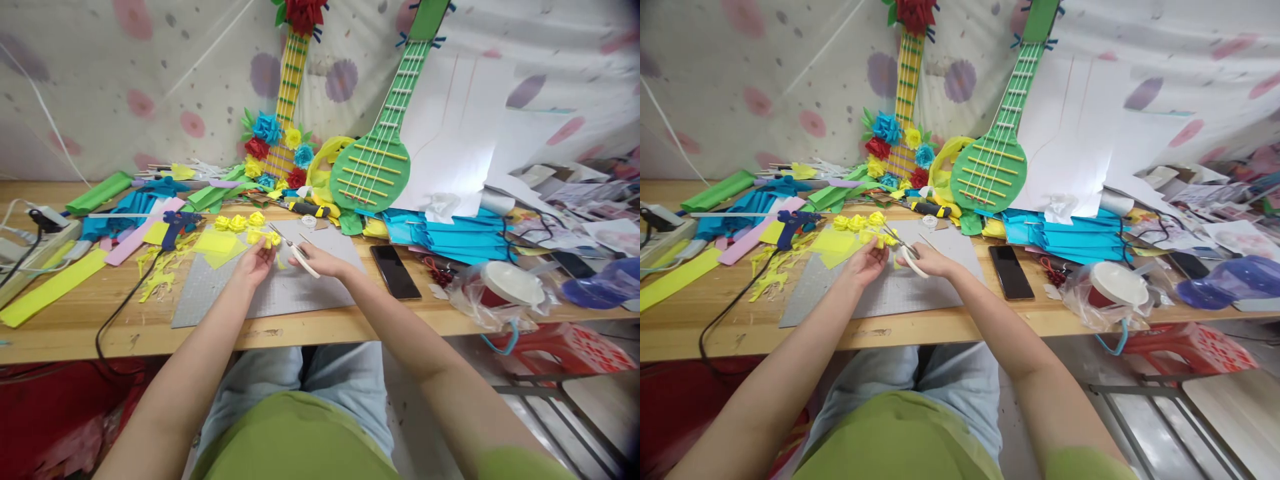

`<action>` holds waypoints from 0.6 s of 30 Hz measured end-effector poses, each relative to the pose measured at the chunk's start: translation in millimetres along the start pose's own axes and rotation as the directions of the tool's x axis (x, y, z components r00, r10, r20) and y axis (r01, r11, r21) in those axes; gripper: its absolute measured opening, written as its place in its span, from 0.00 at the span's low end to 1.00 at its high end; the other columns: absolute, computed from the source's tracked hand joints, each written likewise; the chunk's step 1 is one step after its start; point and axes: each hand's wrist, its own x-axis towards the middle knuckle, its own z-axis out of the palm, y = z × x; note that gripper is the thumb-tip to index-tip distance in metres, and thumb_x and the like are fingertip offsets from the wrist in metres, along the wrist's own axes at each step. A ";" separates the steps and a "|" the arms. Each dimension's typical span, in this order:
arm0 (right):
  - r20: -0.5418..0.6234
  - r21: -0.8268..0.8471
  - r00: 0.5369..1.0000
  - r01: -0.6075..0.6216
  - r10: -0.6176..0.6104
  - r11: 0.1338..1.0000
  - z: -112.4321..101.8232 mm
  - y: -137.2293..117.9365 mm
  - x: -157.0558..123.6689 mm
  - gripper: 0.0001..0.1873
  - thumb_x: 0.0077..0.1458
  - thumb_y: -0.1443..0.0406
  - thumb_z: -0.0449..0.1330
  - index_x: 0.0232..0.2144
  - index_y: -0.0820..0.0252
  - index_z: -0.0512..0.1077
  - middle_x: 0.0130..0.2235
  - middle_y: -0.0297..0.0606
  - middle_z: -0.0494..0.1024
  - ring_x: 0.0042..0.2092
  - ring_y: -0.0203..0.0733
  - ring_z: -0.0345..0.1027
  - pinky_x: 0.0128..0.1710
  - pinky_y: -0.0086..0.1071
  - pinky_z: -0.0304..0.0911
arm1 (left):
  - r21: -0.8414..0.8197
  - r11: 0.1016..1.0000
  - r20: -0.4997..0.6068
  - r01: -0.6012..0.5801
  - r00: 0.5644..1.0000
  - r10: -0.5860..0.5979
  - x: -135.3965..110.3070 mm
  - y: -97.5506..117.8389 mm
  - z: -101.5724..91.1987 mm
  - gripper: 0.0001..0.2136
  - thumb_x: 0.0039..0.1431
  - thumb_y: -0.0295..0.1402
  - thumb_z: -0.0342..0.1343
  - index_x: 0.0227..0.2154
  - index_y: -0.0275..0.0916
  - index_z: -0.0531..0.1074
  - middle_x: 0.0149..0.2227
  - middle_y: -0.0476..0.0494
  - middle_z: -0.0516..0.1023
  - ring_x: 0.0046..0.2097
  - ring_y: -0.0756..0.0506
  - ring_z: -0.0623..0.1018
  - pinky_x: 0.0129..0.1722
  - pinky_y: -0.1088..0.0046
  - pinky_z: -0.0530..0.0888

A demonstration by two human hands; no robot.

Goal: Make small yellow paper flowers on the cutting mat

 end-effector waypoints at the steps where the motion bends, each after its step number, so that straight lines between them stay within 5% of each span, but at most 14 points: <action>1: 0.027 -0.007 1.000 -0.003 0.003 1.000 1.2 -0.5 1.1 0.21 0.45 0.50 0.56 0.32 0.61 0.63 0.33 0.34 0.68 0.34 0.36 0.60 0.32 0.27 0.56 | -0.004 1.000 -0.004 0.005 1.000 -0.005 -0.8 0.0 0.8 0.02 0.49 0.24 0.54 0.24 0.35 0.68 0.22 0.50 0.72 0.26 0.55 0.73 0.30 0.81 0.73; 18: 0.193 0.255 0.981 -0.061 0.011 0.965 8.8 9.5 5.6 0.23 0.45 0.45 0.52 0.28 0.59 0.60 0.22 0.30 0.69 0.21 0.31 0.61 0.17 0.24 0.57 | 0.015 1.000 -0.026 -0.018 1.000 0.018 1.1 -6.4 4.0 0.04 0.47 0.21 0.55 0.26 0.35 0.69 0.25 0.50 0.74 0.30 0.54 0.74 0.34 0.80 0.74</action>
